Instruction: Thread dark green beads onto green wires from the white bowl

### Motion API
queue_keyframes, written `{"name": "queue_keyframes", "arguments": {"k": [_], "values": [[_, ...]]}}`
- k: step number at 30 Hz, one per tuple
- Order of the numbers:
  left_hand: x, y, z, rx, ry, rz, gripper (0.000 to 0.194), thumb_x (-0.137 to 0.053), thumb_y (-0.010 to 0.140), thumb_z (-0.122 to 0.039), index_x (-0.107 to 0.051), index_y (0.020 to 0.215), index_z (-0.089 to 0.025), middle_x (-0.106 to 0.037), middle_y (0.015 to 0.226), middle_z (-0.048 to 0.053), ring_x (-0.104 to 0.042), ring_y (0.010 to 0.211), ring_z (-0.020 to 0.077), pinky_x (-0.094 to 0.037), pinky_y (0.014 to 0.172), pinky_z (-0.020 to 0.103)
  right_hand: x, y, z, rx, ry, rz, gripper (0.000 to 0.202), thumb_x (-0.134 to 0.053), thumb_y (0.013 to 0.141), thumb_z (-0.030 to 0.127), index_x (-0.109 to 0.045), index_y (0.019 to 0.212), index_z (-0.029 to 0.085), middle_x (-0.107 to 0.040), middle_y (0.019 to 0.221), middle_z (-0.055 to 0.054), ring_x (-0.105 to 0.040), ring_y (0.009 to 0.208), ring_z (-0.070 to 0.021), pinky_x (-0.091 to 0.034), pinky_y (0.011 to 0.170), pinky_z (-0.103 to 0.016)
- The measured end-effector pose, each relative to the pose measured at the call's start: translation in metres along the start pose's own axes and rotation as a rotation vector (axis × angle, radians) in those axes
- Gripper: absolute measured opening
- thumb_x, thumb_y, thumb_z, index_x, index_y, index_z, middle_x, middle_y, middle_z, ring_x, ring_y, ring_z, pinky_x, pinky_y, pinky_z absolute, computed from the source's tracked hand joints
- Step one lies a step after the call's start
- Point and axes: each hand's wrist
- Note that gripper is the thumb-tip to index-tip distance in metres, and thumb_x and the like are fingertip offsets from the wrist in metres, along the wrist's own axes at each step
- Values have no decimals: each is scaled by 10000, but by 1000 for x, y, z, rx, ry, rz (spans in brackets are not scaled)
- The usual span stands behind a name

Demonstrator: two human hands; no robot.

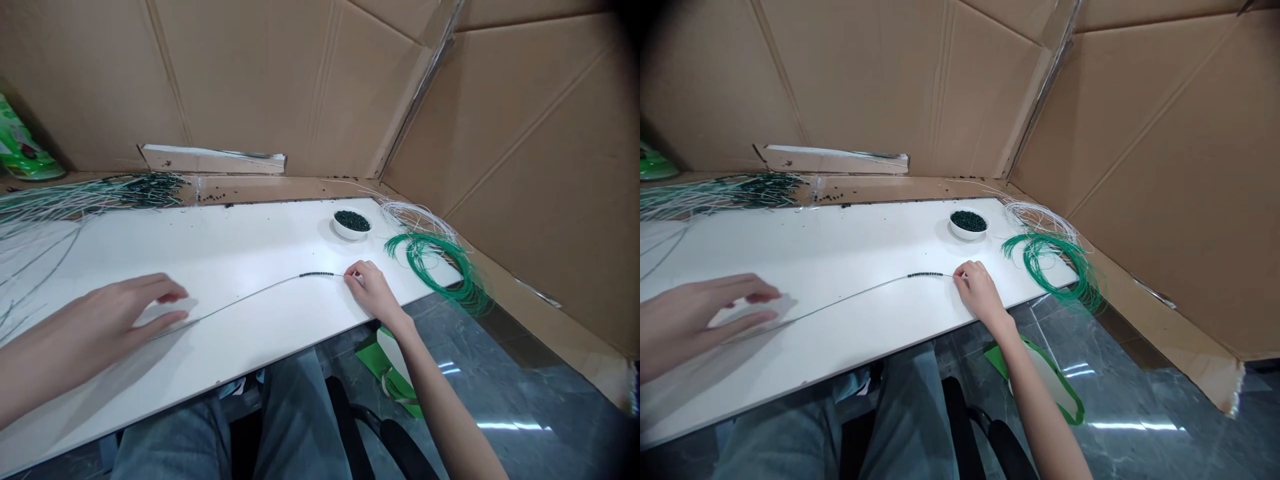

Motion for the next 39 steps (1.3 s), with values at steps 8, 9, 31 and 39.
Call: {"name": "queue_keyframes", "arguments": {"k": [8, 9, 31, 39], "values": [[-6, 85, -126, -501, -258, -17, 374, -444, 902, -428, -573, 1155, -184, -601, 1201, 84, -557, 1085, 207, -407, 928, 333, 16, 14, 40, 177, 75, -77, 97, -477, 896, 199, -527, 814, 204, -591, 791, -32, -503, 769, -177, -408, 722, -310], [-13, 93, -135, -532, -334, 10, 367, -458, 898, -419, -585, 1142, -177, -632, 1151, 87, -581, 1041, 201, -425, 897, 324, 18, 15, 45, 194, 95, -91, 97, -484, 895, 193, -529, 810, 204, -591, 782, -28, -502, 757, -172, -407, 711, -304], [-37, 102, -145, -391, -736, 82, 182, -535, 836, -220, -690, 799, -131, -680, 722, 12, -603, 663, 94, -464, 653, 192, -6, 2, 76, 76, 139, -552, 66, -629, 786, 171, -681, 813, 202, -535, 758, -29, -471, 765, -174, -402, 676, -318], [-41, 103, -144, -395, -692, 87, 192, -520, 833, -211, -690, 794, -130, -690, 740, 15, -598, 654, 99, -454, 653, 206, -3, 6, 72, 76, 135, -461, 90, -626, 744, 125, -646, 704, 203, -599, 892, -36, -491, 843, -191, -392, 763, -338]]}}
Point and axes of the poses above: each hand's wrist, its own y-axis towards the middle knuckle, its own x-axis out of the back of the hand, z = x × y
